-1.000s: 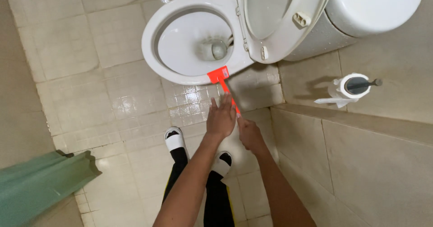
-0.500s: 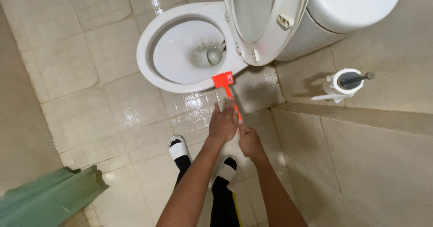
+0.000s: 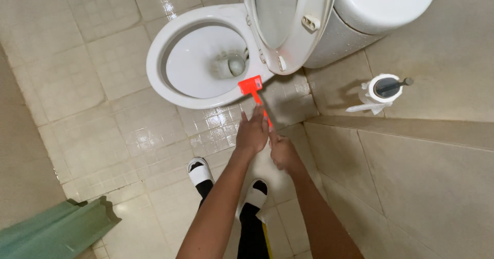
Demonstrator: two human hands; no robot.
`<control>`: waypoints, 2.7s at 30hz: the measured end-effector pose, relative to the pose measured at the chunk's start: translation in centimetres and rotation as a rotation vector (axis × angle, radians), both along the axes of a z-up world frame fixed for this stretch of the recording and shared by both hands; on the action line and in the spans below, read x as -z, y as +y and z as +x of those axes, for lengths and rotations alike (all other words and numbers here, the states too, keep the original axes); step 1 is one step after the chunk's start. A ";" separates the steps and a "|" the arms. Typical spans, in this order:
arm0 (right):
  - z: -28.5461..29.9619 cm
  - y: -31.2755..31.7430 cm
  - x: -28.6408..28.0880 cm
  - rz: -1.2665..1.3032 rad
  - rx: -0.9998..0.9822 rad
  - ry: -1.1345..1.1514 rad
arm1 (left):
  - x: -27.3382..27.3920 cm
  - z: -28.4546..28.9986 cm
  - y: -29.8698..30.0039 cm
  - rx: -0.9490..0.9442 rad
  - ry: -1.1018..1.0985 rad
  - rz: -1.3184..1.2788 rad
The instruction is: The person scrubs the inside of a toilet bowl with an orange toilet brush while water runs from a handheld sprayer. They then rinse the brush and place it in its holder next to the toilet.
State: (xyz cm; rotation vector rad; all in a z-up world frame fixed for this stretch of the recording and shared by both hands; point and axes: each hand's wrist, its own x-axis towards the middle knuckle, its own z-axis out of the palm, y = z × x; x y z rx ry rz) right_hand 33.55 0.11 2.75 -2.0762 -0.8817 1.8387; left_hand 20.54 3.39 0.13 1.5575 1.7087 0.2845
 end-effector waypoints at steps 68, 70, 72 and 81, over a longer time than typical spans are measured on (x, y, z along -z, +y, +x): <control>-29.8 11.2 -0.8 -0.007 -0.411 -0.176 | 0.0 -29.7 7.1 -0.255 0.106 -0.052; -30.1 11.9 -1.0 -0.002 -0.409 -0.183 | 0.7 -29.9 7.8 -0.246 0.110 -0.053; -30.0 12.6 -1.4 0.008 -0.390 -0.177 | 2.3 -29.8 8.5 -0.210 0.151 0.048; -27.5 17.3 0.0 0.058 -0.276 -0.103 | 1.9 -27.4 13.8 -0.194 0.106 0.052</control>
